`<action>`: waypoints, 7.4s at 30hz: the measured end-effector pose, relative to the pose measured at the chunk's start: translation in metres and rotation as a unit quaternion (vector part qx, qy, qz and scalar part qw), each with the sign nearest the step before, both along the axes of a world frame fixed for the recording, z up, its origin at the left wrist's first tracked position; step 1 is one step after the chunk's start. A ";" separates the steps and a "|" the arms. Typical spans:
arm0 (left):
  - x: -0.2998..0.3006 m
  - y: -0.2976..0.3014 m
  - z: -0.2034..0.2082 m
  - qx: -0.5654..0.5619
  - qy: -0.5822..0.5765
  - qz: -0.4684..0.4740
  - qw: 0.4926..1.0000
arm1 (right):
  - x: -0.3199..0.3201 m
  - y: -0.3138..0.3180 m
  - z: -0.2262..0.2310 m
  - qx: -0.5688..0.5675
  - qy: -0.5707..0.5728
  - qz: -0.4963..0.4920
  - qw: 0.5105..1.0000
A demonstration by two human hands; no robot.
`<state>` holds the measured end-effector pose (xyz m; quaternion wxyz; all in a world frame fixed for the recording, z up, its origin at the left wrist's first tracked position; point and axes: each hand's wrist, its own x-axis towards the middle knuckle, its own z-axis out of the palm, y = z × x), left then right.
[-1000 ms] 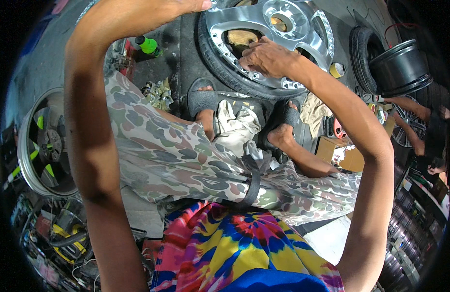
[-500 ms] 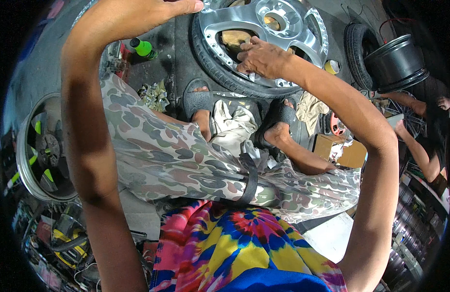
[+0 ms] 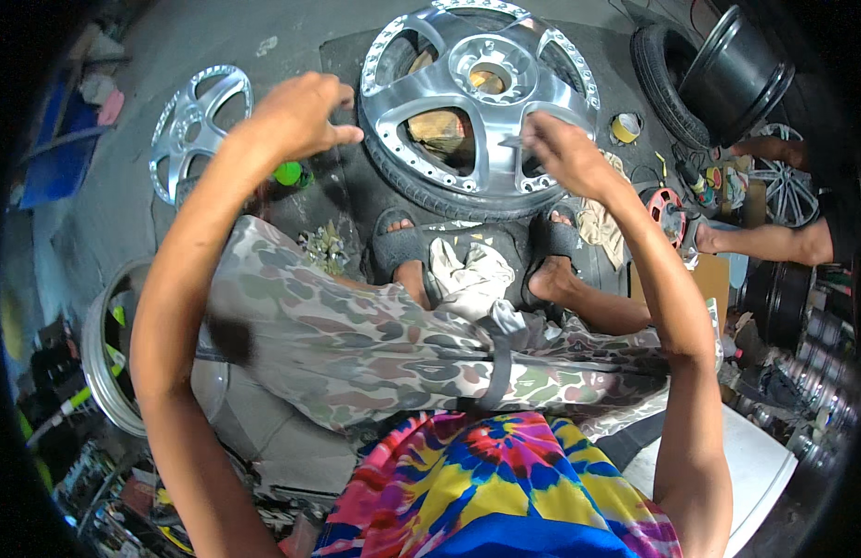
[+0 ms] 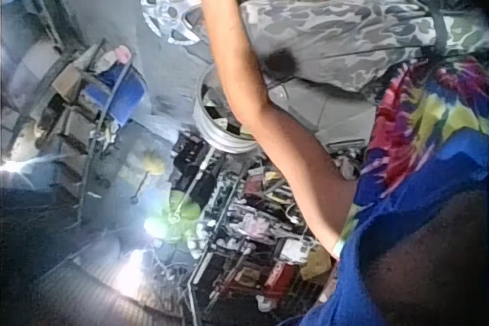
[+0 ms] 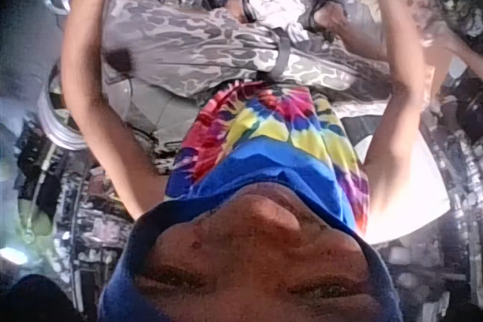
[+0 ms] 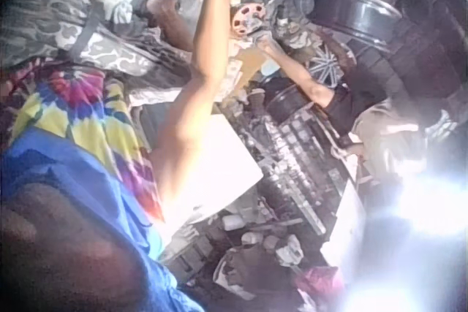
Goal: The person sits on the floor and applies small circular stickers to the bolt holes around the edge of a silver wheel rim. They peel each sticker from a backing sheet and press it into place, working around the rim in sequence.
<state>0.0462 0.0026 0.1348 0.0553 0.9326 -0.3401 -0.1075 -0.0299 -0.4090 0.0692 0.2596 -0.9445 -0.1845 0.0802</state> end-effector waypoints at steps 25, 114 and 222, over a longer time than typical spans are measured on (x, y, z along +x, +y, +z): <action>-0.017 -0.070 -0.168 -0.027 -0.143 -0.158 0.977 | 0.089 -0.077 -0.075 0.411 0.046 -0.374 0.830; -0.033 -0.041 -0.178 -0.586 0.202 0.255 0.743 | 0.096 0.213 -0.104 0.190 -0.101 -0.136 0.967; -0.191 -0.097 -0.345 -0.503 0.325 0.417 0.684 | 0.269 0.218 -0.041 -0.147 -0.026 0.451 0.880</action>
